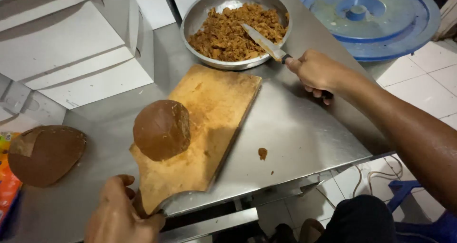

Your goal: Shaving palm sugar from a block into a bowl using a knife

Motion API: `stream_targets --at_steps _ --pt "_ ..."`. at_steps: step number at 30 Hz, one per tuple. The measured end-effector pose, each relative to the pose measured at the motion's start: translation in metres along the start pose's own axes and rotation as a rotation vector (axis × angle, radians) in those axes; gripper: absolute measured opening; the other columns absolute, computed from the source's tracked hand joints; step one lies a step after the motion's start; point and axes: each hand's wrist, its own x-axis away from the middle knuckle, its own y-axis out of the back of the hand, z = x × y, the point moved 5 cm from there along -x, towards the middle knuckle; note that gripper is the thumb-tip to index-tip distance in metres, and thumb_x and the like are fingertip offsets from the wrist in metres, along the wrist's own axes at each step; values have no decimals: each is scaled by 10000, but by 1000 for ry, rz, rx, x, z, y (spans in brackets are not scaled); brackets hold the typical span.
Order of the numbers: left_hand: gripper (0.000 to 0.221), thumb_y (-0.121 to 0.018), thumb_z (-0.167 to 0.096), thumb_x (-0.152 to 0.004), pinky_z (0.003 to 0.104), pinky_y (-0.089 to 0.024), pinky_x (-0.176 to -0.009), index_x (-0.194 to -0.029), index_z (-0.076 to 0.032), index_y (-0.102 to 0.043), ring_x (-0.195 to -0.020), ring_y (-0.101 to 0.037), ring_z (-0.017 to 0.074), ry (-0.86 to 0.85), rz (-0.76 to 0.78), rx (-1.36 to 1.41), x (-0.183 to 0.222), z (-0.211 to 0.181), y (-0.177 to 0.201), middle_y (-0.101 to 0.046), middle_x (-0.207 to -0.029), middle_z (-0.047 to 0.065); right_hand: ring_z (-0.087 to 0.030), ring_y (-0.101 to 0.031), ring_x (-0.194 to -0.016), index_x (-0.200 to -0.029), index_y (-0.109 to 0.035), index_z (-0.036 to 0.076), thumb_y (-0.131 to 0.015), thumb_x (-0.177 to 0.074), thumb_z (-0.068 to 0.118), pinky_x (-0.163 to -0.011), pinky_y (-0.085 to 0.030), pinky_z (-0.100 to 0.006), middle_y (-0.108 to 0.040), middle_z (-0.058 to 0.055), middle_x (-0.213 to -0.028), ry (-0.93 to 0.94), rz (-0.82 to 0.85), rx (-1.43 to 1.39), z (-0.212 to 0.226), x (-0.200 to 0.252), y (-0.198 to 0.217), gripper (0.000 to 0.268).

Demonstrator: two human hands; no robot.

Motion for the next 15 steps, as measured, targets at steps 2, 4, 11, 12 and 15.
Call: stream_targets --at_steps 2,4,11,12,15 --pt "1000 -896 -334 -461 422 -572 -835 -1365 -230 -482 -1020 -738 263 -61 -1 -26 -7 6 -5 -704 -1123 -27 -367 -438 -403 -675 -459 -33 -372 -1159 478 -359 -409 -474 -469 -215 -532 -17 11 28 -6 1 0 709" --pt "1005 -877 -378 -486 456 -575 -864 -1392 -256 -460 -1032 -739 303 -77 -7 -39 -2 1 -1 -701 -1155 -27 -354 -443 -415 -711 -466 -26 -371 -1161 472 -365 -414 -468 -471 -200 -543 -16 12 43 -9 4 2 678" --pt "535 -680 -498 -804 511 -446 -825 -1181 -124 -613 -960 -570 387 -852 -351 -55 20 -78 65 -632 -976 139 -346 -449 -429 -677 -498 -41 -336 -1155 475 -400 -365 -436 -505 -216 -564 4 -4 124 -4 19 7 721" --pt "535 -680 -498 -804 511 -446 -825 -1181 -124 -613 -960 -570 387 -851 -354 -57 14 -106 70 -632 -976 139 -346 -449 -429 -677 -498 -41 -336 -1155 475 -400 -365 -436 -505 -216 -564 7 -4 122 -4 20 6 721" --pt "494 -407 -414 -967 462 -485 -787 -1285 -86 -594 -881 -565 271 -932 -151 -99 -24 -185 57 -600 -965 144 -358 -460 -425 -681 -500 -49 -327 -1153 463 -378 -389 -449 -511 -227 -584 19 -20 132 -9 15 6 719"
